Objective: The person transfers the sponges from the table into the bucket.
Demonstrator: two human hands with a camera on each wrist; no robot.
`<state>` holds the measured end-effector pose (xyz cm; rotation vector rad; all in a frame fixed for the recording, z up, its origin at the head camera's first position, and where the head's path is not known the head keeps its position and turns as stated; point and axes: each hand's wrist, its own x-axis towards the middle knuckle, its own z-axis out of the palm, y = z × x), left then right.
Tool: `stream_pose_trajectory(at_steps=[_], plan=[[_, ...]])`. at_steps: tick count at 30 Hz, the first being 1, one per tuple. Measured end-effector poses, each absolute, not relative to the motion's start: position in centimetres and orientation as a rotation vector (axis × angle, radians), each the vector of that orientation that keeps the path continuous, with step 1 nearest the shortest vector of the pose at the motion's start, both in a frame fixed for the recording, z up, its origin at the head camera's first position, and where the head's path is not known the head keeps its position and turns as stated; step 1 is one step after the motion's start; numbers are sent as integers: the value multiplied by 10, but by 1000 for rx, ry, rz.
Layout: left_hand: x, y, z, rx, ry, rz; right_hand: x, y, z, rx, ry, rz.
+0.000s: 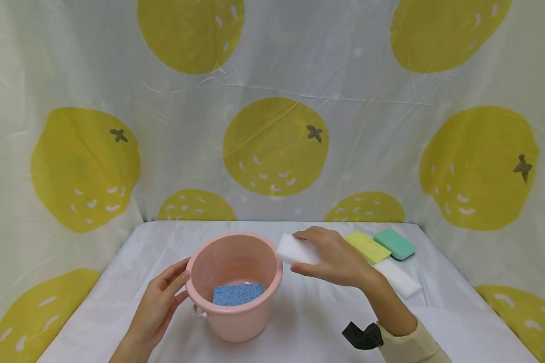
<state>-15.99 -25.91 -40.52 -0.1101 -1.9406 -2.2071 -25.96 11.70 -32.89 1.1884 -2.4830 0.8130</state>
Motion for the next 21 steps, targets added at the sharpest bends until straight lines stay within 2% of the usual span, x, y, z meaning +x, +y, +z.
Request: stream_pose_trajectory(at_steps=[21], plan=[[-161, -259, -406, -91, -1938, -2213, -254, 70, -330, 1333, -2437, 808]])
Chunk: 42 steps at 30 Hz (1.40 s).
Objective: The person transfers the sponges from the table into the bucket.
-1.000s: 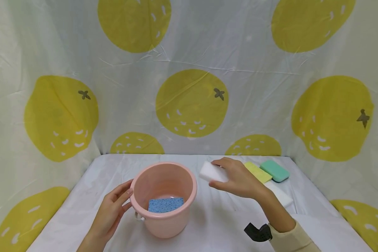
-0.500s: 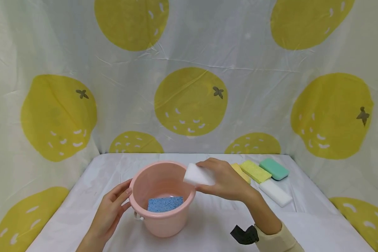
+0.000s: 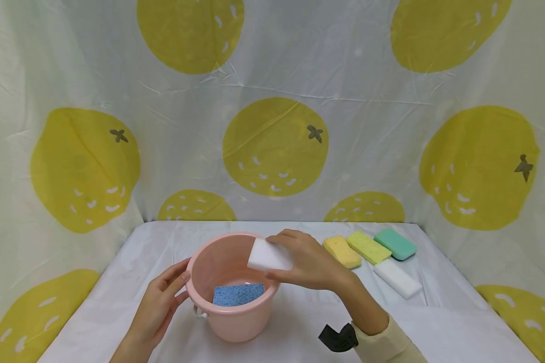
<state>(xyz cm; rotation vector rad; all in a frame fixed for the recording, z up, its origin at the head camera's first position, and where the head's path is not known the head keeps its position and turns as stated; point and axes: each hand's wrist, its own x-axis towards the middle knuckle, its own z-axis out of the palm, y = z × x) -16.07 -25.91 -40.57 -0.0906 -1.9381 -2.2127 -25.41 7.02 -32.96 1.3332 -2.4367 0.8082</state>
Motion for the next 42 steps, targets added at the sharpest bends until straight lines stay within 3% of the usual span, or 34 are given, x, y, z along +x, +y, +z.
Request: stream_pose_trajectory(at_steps=[42], plan=[[-162, -259, -407, -67, -1940, -2217, -285, -10, -320, 1656, -2599, 576]])
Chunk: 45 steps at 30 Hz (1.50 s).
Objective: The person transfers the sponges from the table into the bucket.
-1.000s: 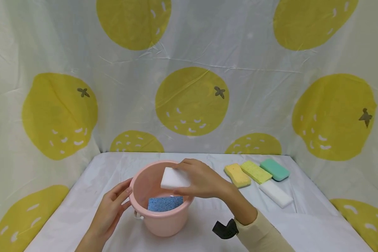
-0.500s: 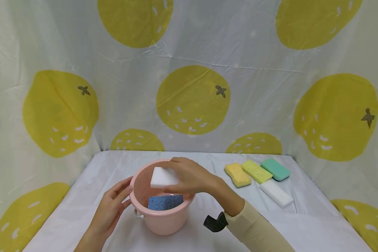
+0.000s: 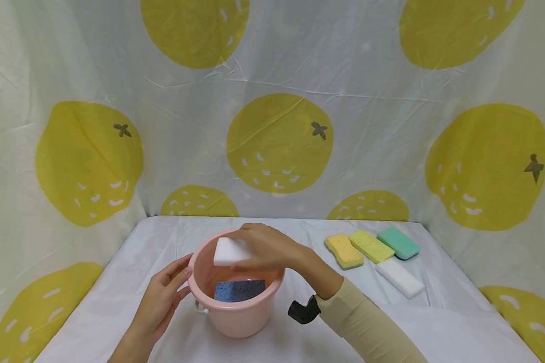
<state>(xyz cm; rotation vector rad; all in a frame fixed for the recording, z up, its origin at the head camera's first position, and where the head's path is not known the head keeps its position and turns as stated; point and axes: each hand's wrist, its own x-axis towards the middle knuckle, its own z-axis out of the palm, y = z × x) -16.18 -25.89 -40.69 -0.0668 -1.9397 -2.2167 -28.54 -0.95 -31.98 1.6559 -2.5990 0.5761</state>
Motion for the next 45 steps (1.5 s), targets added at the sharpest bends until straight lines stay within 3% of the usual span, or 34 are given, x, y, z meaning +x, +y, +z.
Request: stream_pose_trajectory(at_steps=[18, 45], plan=[[-161, -259, -406, -96, -1936, -2210, -285, -3, -311, 1649, -2585, 501], [-160, -259, -406, -103, -1947, -2200, -292, 50, -308, 1504, -2582, 526]])
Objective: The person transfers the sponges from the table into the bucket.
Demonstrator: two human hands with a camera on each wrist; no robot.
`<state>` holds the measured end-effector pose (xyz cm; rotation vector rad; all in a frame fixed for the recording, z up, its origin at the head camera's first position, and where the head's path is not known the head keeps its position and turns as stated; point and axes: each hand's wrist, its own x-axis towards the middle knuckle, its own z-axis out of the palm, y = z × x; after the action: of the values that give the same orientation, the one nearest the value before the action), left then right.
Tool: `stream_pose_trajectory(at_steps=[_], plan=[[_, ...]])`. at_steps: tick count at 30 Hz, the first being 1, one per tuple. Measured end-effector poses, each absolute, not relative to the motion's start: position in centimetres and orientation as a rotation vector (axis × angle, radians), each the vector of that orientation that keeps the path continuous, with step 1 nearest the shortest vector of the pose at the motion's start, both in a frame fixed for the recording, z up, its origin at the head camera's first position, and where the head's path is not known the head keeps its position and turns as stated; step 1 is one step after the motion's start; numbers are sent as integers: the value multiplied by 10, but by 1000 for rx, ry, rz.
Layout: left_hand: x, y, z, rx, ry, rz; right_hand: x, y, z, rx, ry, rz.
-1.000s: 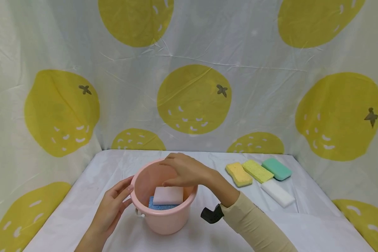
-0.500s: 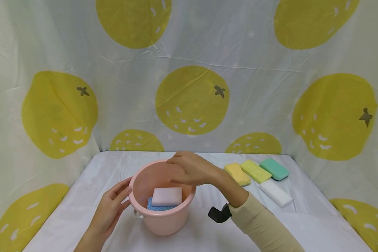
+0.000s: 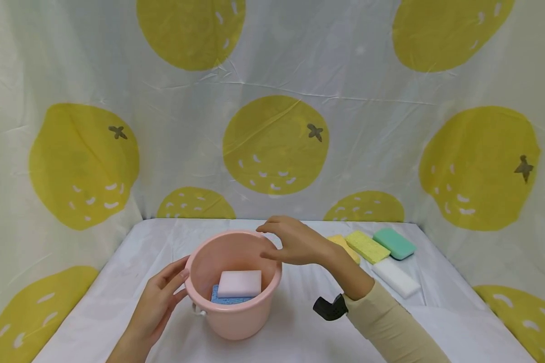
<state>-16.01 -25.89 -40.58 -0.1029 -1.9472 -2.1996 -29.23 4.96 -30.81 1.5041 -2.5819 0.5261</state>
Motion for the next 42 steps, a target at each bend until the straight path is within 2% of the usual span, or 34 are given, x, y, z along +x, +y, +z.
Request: stream_pose_trajectory(at_steps=[18, 42], plan=[[-162, -259, -405, -97, -1943, -2199, -300, 101, -314, 1308, -2646, 595], [-160, -259, -407, -119, -1930, -2202, -306, 192, -328, 1045, -2674, 719]])
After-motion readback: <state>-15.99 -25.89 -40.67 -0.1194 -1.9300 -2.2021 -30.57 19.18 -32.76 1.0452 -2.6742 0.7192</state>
